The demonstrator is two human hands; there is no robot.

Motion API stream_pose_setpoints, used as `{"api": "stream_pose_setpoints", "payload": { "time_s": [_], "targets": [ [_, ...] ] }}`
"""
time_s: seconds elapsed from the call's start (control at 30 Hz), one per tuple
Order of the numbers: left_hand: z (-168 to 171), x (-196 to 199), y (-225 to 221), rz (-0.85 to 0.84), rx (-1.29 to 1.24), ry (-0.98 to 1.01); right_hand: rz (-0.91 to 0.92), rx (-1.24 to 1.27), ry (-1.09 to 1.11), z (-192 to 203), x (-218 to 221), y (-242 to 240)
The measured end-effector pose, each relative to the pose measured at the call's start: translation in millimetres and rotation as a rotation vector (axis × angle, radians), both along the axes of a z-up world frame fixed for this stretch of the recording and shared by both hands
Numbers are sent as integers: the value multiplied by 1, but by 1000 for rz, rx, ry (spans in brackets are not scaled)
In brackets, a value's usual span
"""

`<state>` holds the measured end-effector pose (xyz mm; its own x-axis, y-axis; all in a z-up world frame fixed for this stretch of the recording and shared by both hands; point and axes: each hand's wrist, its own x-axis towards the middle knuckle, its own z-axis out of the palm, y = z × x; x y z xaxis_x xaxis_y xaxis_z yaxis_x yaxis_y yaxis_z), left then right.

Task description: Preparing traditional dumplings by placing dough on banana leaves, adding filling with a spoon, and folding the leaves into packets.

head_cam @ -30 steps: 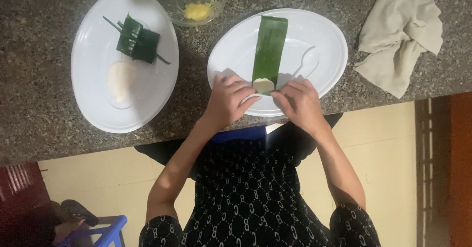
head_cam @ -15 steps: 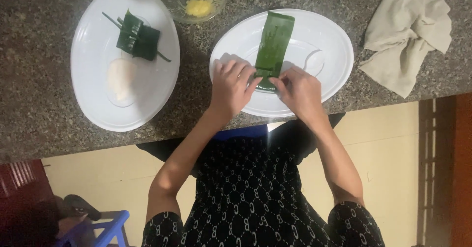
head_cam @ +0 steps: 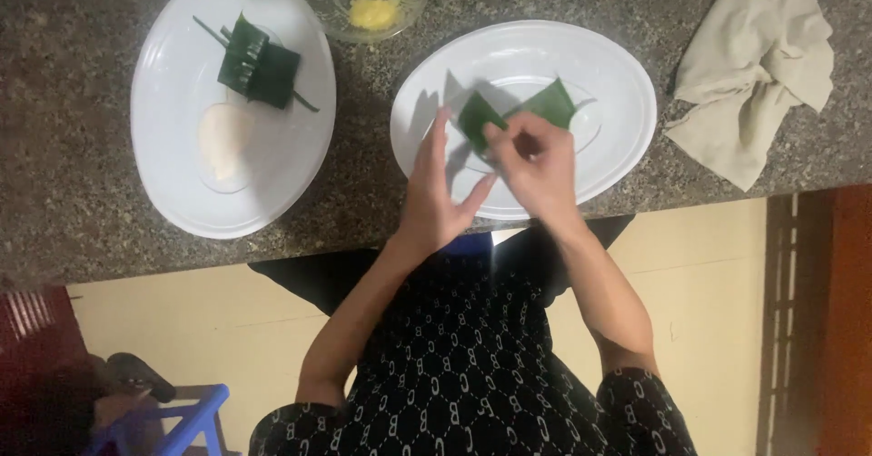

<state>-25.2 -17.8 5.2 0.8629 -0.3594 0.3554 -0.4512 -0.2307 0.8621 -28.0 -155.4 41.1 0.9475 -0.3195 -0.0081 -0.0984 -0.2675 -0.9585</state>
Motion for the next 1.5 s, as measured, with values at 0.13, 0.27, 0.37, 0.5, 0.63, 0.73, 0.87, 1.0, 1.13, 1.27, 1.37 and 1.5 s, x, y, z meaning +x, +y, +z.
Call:
{"api": "stream_pose_setpoints", "payload": {
  "time_s": [0.13, 0.27, 0.37, 0.5, 0.63, 0.73, 0.87, 1.0, 1.13, 1.27, 1.37, 1.5],
  "targets": [
    [18, 12, -12, 5, -182, 272, 68, -14, -112, 17, 29, 22],
    [36, 26, -6, 103, -408, 672, 257, -195, -152, 48, 57, 30],
    [68, 30, 6, 128, -559, 975, 425, -263, -241, 66, 72, 22],
    [72, 26, 18, -282, -833, 1007, 392, -290, -334, 75, 68, -2],
    [73, 9, 30, -445, -775, 958, 537, -130, -16, 58, 45, -13],
    [69, 0, 25, -317, -518, 1039, 421, 326, 232, 37, 27, -16],
    [62, -9, 27, -349, -547, 1136, 434, 10, -99, 46, 14, -15],
    [60, -20, 26, -361, -751, 1236, 529, -67, -443, 37, 6, -12],
    [83, -22, 28, -281, -514, 1158, 552, -125, -517, 36, 0, -16],
    [79, -20, 31, -342, -433, 1116, 559, -293, -635, 50, -2, -17],
    [67, -21, 32, -455, -458, 1068, 603, -473, -691, 53, -7, -19],
    [64, -20, 35, -549, -469, 986, 665, -738, -848, 67, -11, -17]
  ]
}}
